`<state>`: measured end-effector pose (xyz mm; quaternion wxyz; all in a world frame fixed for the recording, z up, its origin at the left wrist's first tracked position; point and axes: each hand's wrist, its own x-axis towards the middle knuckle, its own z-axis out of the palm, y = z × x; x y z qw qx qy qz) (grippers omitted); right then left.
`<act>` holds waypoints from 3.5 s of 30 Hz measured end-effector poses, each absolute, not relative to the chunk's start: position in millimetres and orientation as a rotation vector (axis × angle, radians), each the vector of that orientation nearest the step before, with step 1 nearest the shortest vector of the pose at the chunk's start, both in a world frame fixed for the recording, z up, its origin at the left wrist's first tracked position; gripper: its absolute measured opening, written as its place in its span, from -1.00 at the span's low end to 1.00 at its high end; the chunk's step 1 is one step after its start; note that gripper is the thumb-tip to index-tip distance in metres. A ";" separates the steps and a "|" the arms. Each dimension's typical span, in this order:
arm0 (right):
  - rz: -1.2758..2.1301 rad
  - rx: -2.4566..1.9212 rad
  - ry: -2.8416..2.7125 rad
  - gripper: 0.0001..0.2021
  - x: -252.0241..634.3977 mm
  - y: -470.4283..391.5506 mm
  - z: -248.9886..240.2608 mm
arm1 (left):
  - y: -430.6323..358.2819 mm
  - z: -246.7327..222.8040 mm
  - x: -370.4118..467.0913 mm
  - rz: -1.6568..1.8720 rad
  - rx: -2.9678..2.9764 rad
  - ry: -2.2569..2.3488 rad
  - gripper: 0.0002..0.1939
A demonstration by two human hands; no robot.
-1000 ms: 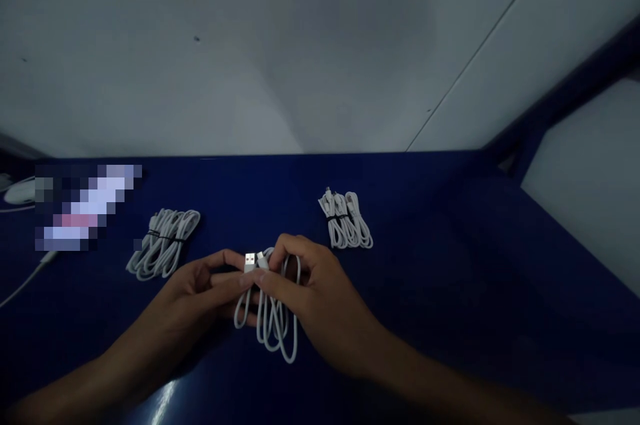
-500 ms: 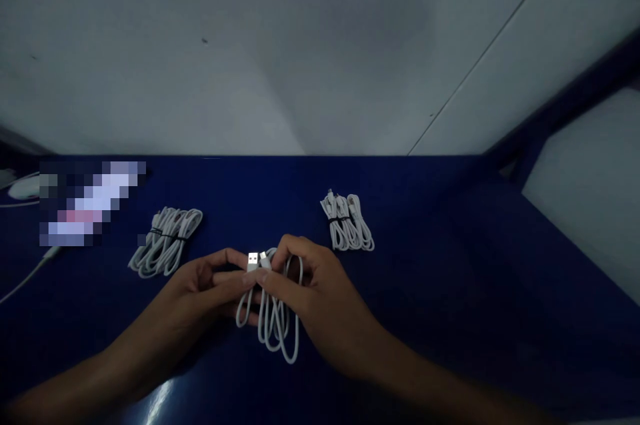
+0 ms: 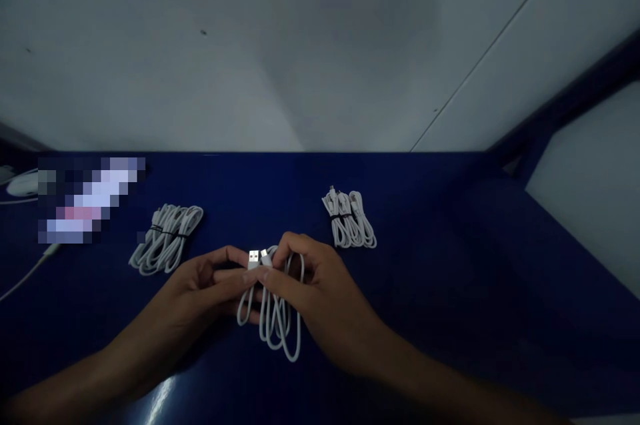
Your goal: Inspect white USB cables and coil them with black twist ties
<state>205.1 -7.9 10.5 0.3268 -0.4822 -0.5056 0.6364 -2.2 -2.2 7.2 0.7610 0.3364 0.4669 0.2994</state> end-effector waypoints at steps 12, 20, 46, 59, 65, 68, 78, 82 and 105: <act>1.646 -1.276 -1.330 -0.70 204.7 -7.4 11.9 | -3.8 3.6 -4.2 0.644 0.750 1.019 -0.67; 1.661 -1.277 -1.311 -0.70 203.3 -7.3 11.0 | -2.0 3.7 -2.0 0.645 0.729 1.038 -0.65; 1.631 -1.274 -1.344 -0.70 203.1 -8.0 9.4 | -3.7 0.8 -5.3 0.638 0.772 1.010 -0.66; 1.636 -1.225 -1.295 -0.72 202.9 -8.8 11.8 | -6.9 -0.3 -6.6 0.697 0.780 0.957 -0.72; 1.579 -1.244 -1.323 -0.71 202.2 -8.5 12.9 | -6.2 -0.6 -6.0 0.703 0.774 0.973 -0.69; 1.563 -1.259 -1.329 -0.72 201.7 -9.3 12.2 | -5.9 -0.5 -5.4 0.707 0.772 0.967 -0.69; 1.575 -1.267 -1.320 -0.72 202.2 -10.4 12.2 | -5.8 -1.3 -5.6 0.716 0.753 0.963 -0.67; 1.558 -1.290 -1.330 -0.73 201.6 -9.1 13.5 | -6.4 -2.4 -6.2 0.697 0.745 0.974 -0.70; 1.629 -1.249 -1.305 -0.65 201.8 -9.6 12.0 | -6.7 -3.2 -6.1 0.715 0.730 0.999 -0.66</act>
